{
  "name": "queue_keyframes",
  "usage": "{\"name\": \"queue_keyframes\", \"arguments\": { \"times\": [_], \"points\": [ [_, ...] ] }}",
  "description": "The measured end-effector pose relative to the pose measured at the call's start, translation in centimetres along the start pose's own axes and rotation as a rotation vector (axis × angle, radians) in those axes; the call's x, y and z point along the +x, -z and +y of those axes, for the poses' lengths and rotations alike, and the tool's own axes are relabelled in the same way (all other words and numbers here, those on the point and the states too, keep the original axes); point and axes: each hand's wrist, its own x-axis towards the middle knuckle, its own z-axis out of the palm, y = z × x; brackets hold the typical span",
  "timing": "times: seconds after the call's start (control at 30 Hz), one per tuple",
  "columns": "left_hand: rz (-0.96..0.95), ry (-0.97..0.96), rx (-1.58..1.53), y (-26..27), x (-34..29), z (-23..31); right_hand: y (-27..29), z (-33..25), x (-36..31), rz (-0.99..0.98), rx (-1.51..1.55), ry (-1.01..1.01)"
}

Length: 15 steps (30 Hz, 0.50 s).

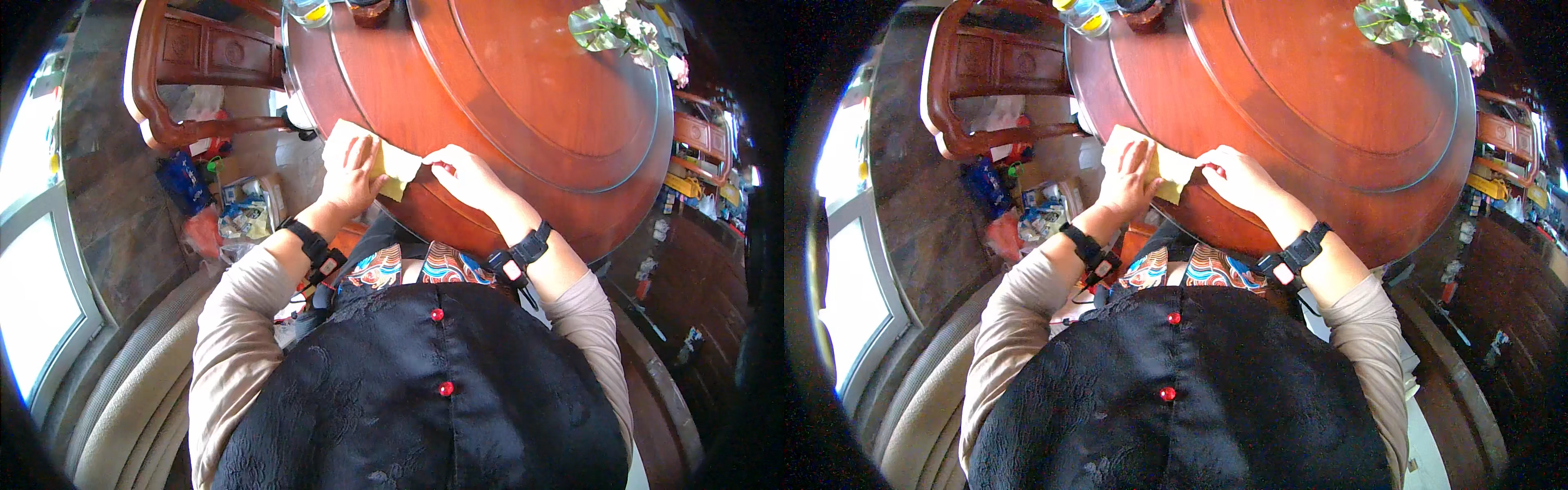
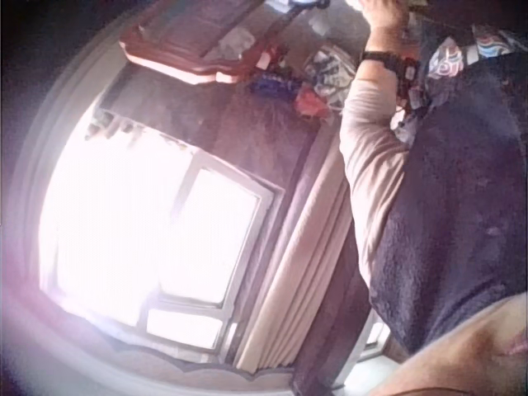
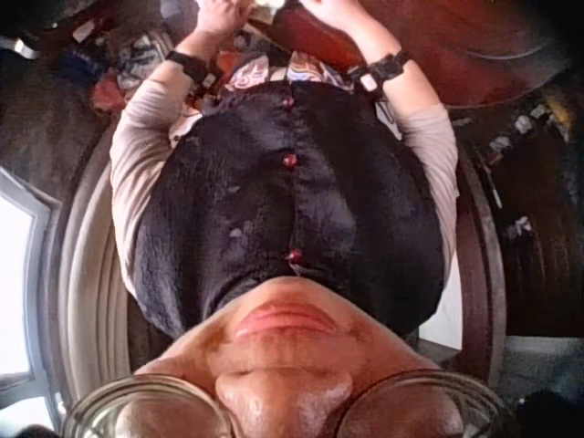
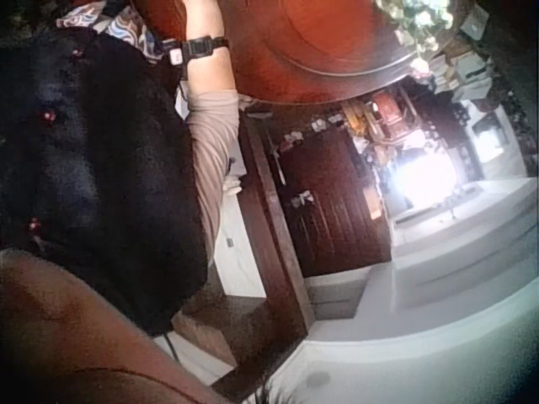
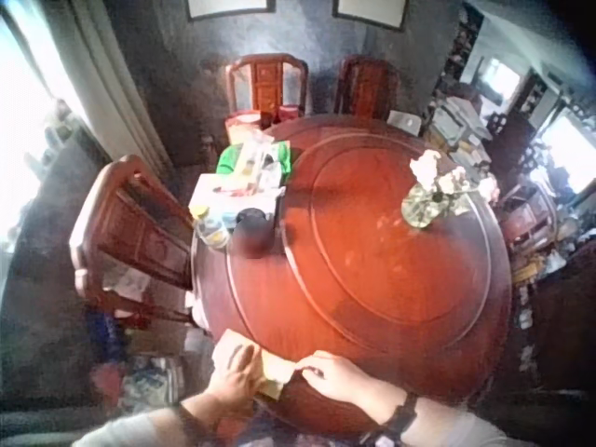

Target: The person wipes a round wooden dining table with a yellow cloth, removing small debris and wiping the surface in circular motions. They then rinse the cloth at the kitchen sink and wring it out.

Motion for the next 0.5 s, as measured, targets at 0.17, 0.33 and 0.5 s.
{"name": "queue_keyframes", "arguments": {
  "times": [0.17,0.33,0.5],
  "points": [
    [-0.297,-0.155,-0.094,-1.6,0.5,0.3,0.1,0.0,0.1,-0.072,-0.1,0.067],
    [-0.251,-0.133,-0.56,2.1,5.5,-2.8,0.8,-0.3,-0.7,0.006,-0.045,-0.019],
    [0.154,-0.042,-0.233,0.4,5.5,-3.6,1.0,-0.6,-1.0,0.034,0.071,-0.155]
  ]
}}
